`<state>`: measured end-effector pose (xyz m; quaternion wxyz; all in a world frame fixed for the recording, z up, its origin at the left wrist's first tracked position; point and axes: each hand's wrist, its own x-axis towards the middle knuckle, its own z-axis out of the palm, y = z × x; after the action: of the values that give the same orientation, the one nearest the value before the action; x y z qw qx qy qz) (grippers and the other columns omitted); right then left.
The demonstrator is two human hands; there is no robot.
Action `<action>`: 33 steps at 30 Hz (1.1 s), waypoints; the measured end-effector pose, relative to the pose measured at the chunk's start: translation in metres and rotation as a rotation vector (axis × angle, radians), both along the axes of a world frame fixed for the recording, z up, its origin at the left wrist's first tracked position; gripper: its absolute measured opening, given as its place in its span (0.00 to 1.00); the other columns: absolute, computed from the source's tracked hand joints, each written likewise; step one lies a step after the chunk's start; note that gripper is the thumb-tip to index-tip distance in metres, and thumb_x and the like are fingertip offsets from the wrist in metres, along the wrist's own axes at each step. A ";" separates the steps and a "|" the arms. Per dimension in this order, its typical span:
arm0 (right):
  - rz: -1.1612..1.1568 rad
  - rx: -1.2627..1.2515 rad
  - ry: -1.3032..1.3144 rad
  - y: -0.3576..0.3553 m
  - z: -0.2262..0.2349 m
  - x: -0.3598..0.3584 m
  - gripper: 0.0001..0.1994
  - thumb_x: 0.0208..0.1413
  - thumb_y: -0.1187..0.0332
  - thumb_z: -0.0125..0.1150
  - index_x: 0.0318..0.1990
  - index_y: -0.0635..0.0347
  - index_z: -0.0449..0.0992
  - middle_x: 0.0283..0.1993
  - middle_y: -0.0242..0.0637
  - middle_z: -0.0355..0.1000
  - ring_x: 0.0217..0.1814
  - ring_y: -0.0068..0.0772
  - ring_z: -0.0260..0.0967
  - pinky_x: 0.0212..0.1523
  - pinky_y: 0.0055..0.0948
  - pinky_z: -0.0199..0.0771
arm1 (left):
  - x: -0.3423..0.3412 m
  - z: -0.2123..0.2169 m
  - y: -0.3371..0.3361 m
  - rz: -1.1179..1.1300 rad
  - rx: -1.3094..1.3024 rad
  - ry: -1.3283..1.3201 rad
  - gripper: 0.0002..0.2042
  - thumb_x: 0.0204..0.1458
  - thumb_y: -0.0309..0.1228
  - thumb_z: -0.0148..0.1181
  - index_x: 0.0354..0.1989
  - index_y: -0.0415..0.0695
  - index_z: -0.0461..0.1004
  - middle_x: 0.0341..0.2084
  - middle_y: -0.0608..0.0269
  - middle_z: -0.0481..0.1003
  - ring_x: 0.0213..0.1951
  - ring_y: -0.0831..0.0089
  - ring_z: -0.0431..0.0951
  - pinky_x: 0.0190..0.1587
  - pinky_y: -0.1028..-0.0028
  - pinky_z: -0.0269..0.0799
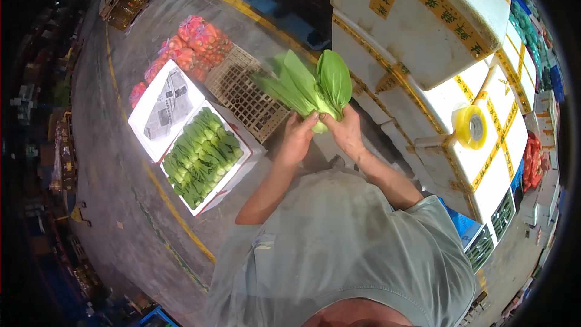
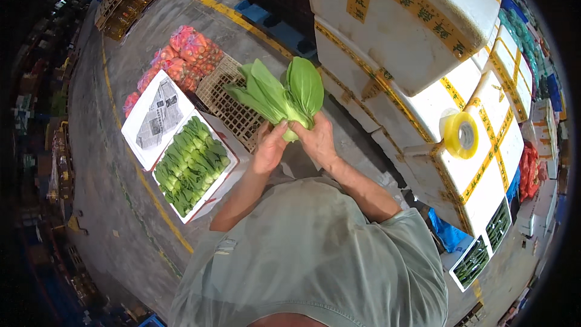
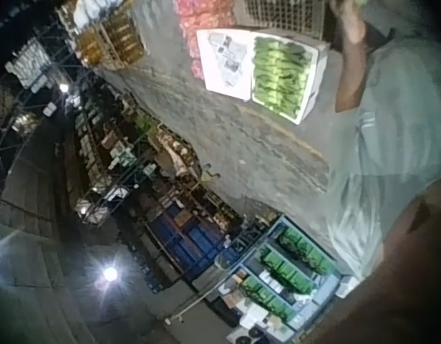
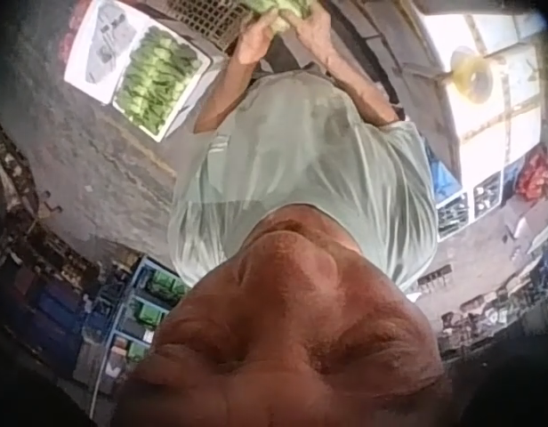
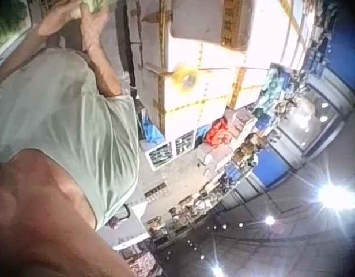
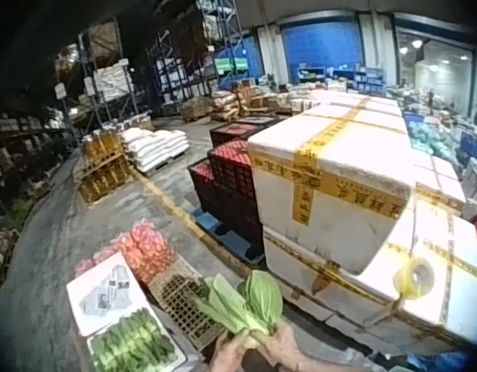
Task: Sorting and packing heads of bok choy into a styrofoam shipping container in a warehouse.
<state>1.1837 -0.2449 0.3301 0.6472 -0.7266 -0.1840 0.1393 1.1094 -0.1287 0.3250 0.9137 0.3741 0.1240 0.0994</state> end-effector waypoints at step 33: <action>0.300 0.087 0.072 0.224 -0.069 -0.050 0.13 0.57 0.72 0.53 0.47 0.71 0.70 0.43 0.41 0.72 0.42 0.32 0.69 0.45 0.27 0.68 | -0.071 -0.040 0.145 0.909 -0.482 -0.040 0.22 0.55 0.36 0.57 0.54 0.37 0.63 0.48 0.59 0.69 0.50 0.67 0.70 0.53 0.67 0.65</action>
<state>1.1333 -0.0214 0.2610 0.6559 -0.6569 -0.2731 0.2524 1.0379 0.0165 0.2845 0.8406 0.0592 0.2760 0.4622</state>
